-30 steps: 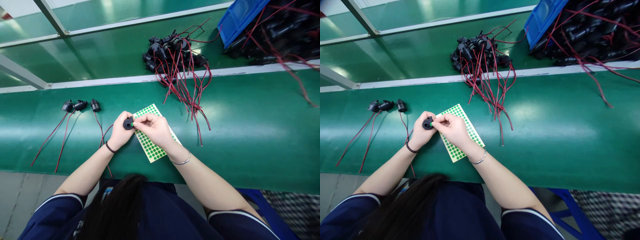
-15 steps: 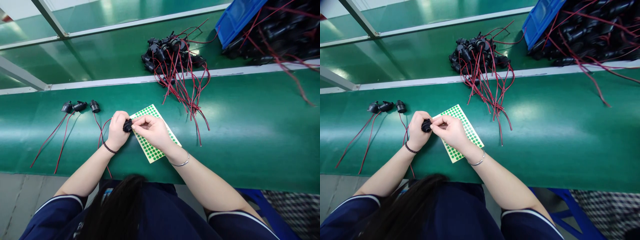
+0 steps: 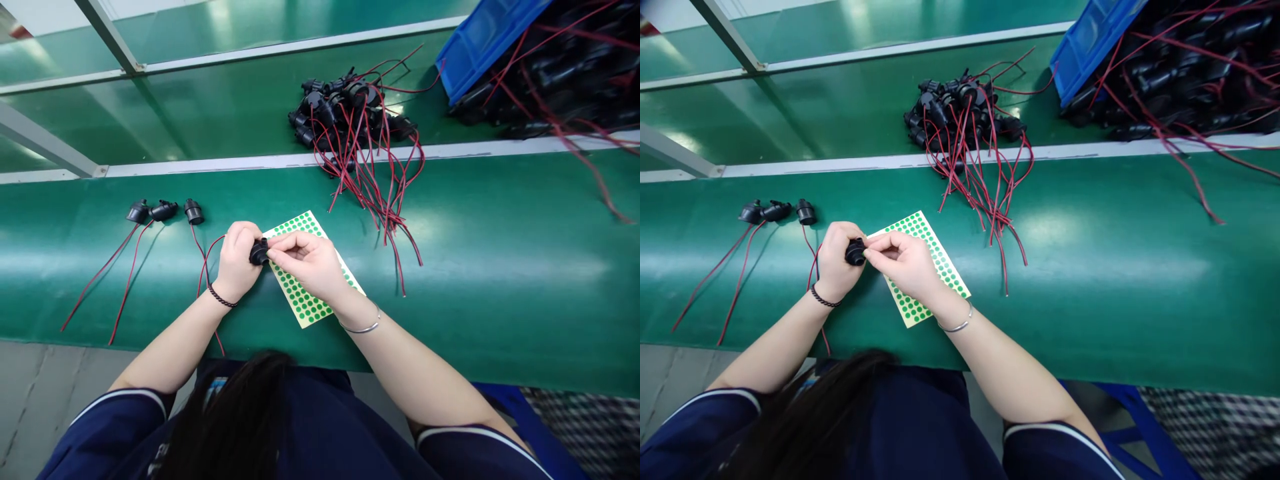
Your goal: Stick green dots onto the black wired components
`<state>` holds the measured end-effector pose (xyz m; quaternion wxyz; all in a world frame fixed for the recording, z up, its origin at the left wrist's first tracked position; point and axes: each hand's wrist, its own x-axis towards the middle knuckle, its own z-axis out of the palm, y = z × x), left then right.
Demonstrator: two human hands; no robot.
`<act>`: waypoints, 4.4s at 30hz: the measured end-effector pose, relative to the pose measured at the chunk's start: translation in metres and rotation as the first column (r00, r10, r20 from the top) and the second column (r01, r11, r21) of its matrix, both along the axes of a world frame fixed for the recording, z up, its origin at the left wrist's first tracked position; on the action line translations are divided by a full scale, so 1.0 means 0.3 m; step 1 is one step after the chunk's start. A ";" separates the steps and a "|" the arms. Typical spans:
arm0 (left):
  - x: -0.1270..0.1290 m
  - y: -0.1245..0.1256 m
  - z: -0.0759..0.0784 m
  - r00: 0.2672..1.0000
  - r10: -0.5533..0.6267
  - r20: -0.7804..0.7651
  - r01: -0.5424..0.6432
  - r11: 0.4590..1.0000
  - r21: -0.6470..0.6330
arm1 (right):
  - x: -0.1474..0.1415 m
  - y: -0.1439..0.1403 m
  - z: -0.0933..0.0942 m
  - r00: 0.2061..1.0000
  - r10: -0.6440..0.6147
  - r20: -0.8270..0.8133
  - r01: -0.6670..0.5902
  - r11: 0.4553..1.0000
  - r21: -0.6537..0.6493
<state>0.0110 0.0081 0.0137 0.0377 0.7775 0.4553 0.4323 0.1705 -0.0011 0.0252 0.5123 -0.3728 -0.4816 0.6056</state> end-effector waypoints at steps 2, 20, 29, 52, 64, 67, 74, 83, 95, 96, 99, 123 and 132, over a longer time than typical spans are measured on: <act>0.002 -0.002 -0.004 1.000 0.020 -0.003 -0.020 1.000 -0.019 | -0.002 -0.004 -0.004 0.999 -0.026 0.039 0.024 0.999 0.031; 0.034 -0.011 0.010 0.976 0.133 0.172 -0.055 0.917 -0.395 | -0.005 0.010 -0.019 0.999 -0.019 -0.030 0.017 0.998 -0.060; 0.035 -0.015 0.007 0.982 0.121 0.143 -0.056 0.919 -0.391 | -0.005 0.008 -0.017 0.999 -0.028 0.041 0.030 0.999 -0.045; -0.223 0.145 0.047 0.878 0.458 -0.138 -0.478 0.856 -0.199 | 0.107 0.135 -0.136 0.477 -0.387 0.789 -0.108 0.866 0.489; 0.038 0.061 -0.049 0.964 -0.023 -0.263 -0.131 0.822 -0.554 | 0.062 0.135 -0.156 0.335 -0.387 0.859 -0.265 0.836 0.481; 0.031 0.064 -0.052 0.968 -0.012 -0.251 -0.124 0.846 -0.519 | 0.065 0.139 -0.154 0.329 -0.392 0.859 -0.282 0.827 0.485; 0.028 0.067 -0.054 0.962 -0.059 -0.267 -0.096 0.842 -0.531 | 0.079 0.141 -0.104 0.274 -0.343 0.898 -0.356 0.832 0.426; 0.029 0.054 -0.037 0.967 -0.086 -0.238 -0.058 0.839 -0.541 | 0.090 0.148 -0.115 0.347 -0.269 0.898 -0.363 0.845 0.393; -0.007 0.057 -0.028 1.000 -0.029 0.013 0.031 0.798 -0.602 | 0.091 0.136 -0.111 0.495 -0.324 0.806 -0.387 0.748 0.539; -0.007 0.057 -0.027 0.999 -0.031 0.009 0.030 0.800 -0.600 | 0.091 0.133 -0.108 0.490 -0.330 0.807 -0.389 0.745 0.541; -0.006 0.057 -0.023 0.999 -0.042 -0.014 0.026 0.808 -0.589 | 0.087 0.129 -0.103 0.479 -0.358 0.801 -0.379 0.739 0.557; 0.012 0.035 -0.045 0.989 -0.074 0.131 0.121 0.911 -0.395 | 0.067 0.123 -0.111 0.818 -0.316 0.480 0.031 0.858 0.512; 0.011 0.046 -0.041 0.996 -0.078 0.045 0.089 0.924 -0.373 | 0.070 0.138 -0.110 0.942 -0.142 0.304 0.055 0.958 0.280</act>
